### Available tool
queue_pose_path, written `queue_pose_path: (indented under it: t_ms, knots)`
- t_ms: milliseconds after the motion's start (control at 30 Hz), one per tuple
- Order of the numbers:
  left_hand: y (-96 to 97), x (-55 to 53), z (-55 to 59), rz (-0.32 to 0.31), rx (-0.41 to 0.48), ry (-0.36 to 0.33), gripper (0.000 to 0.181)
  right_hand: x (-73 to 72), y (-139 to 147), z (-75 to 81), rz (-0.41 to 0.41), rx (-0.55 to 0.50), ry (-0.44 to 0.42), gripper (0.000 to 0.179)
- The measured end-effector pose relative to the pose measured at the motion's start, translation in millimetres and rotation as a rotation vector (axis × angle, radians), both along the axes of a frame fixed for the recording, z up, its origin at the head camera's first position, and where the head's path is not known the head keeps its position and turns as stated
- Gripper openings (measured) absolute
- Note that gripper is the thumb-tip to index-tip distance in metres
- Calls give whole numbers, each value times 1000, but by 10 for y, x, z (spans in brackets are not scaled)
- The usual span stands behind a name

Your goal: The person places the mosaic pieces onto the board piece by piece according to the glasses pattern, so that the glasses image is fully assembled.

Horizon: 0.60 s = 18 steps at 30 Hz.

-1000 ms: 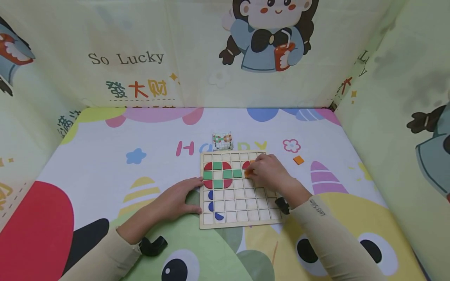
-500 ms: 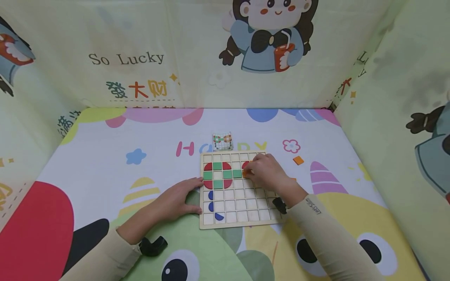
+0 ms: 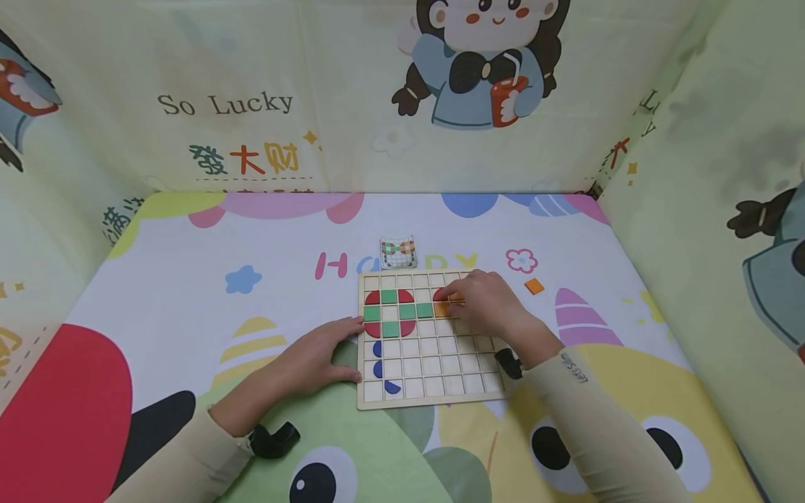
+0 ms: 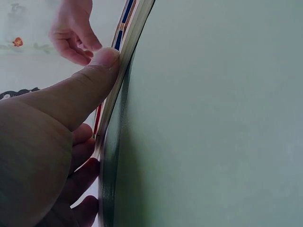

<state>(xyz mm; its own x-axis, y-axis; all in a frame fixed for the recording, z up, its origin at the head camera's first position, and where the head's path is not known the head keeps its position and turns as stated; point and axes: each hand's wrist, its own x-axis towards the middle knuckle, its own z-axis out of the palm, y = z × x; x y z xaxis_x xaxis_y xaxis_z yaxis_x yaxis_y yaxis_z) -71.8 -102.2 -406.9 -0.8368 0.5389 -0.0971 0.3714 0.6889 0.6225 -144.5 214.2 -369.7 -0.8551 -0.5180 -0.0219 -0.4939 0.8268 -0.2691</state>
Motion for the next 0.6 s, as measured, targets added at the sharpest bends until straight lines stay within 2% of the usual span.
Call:
queue_pose_path:
  t_ms: [200, 433, 600]
  knots:
    - [2, 3, 15, 2, 5, -1, 78, 26, 212, 52, -82, -15, -33, 31]
    - [1, 4, 16, 1, 4, -2, 78, 68, 463, 27, -126, -15, -14, 31]
    - [4, 4, 18, 5, 1, -3, 78, 102, 589, 0, -189, 3, -72, 33]
